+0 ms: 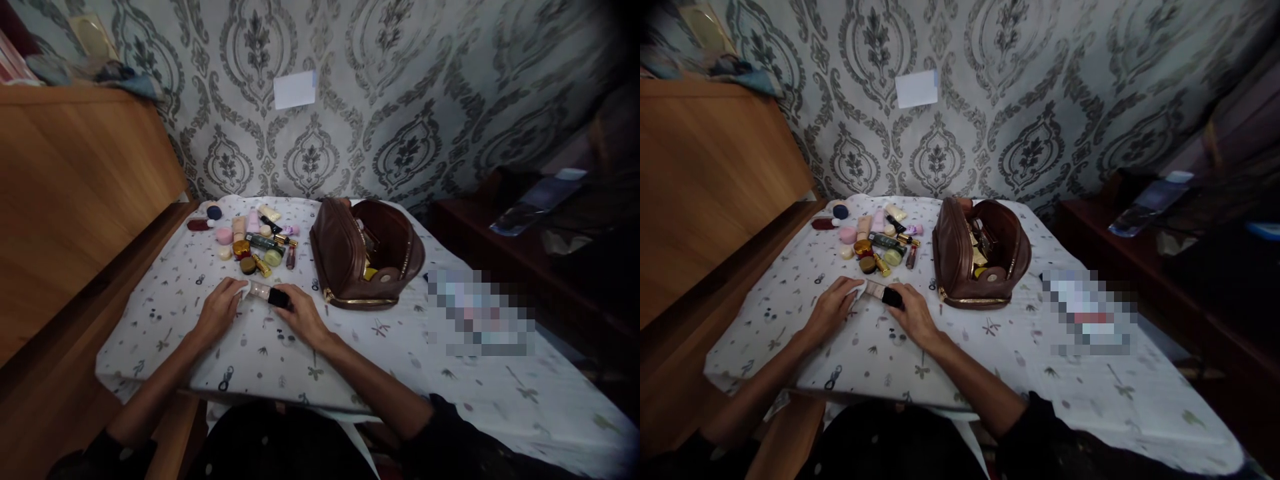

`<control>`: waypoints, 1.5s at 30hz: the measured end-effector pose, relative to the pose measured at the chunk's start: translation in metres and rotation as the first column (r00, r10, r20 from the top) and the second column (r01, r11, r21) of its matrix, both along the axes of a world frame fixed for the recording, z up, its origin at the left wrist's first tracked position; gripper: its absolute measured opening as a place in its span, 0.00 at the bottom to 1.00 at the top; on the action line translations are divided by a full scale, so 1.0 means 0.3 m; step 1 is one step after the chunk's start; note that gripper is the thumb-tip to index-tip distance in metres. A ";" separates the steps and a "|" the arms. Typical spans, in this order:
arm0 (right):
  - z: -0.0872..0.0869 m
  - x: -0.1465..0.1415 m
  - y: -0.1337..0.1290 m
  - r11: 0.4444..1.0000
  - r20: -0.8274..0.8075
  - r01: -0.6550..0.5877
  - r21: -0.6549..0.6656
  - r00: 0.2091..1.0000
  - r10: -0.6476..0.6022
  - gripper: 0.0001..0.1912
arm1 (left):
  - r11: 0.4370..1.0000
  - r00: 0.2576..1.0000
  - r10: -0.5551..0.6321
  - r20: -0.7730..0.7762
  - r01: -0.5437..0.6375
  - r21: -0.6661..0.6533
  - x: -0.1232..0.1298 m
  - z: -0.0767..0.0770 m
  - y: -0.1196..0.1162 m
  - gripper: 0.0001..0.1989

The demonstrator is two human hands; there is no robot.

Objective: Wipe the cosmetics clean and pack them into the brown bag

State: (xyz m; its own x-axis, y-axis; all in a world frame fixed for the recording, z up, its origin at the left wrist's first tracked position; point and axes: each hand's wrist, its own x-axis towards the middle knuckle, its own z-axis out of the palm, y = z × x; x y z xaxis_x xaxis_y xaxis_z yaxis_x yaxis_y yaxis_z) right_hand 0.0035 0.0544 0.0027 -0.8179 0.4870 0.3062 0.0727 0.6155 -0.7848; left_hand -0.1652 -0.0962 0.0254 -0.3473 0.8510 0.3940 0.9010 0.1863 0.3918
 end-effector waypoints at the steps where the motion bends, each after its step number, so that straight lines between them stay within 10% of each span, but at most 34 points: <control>1: -0.001 -0.001 0.001 1.000 -0.014 0.000 -0.028 1.000 0.000 0.19 | 1.000 1.000 0.003 -0.015 -0.003 -0.011 0.003 -0.001 -0.001 0.17; 15: -0.036 -0.005 0.010 0.992 -0.135 0.013 -0.123 0.990 -0.030 0.25 | 0.986 0.984 -0.150 -0.096 0.157 0.064 0.131 0.021 0.023 0.20; 31: -0.018 0.008 0.001 0.989 -0.252 -0.143 0.037 0.956 0.148 0.12 | 0.947 0.985 0.106 -0.133 -0.141 -0.289 0.039 0.117 -0.007 0.16; 45: -0.028 0.009 -0.004 0.995 -0.173 -0.093 0.029 0.980 0.097 0.15 | 0.952 0.991 -0.121 -0.059 0.100 -0.288 -0.005 0.099 -0.024 0.18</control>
State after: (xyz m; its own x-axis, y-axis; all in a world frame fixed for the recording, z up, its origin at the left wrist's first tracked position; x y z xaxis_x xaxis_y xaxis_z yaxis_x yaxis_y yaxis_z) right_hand 0.0061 0.0533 -0.0055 -0.7934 0.4020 0.4571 -0.1236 0.6289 -0.7676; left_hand -0.1667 -0.1033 0.0552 -0.2236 0.9628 0.1517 0.9469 0.1776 0.2681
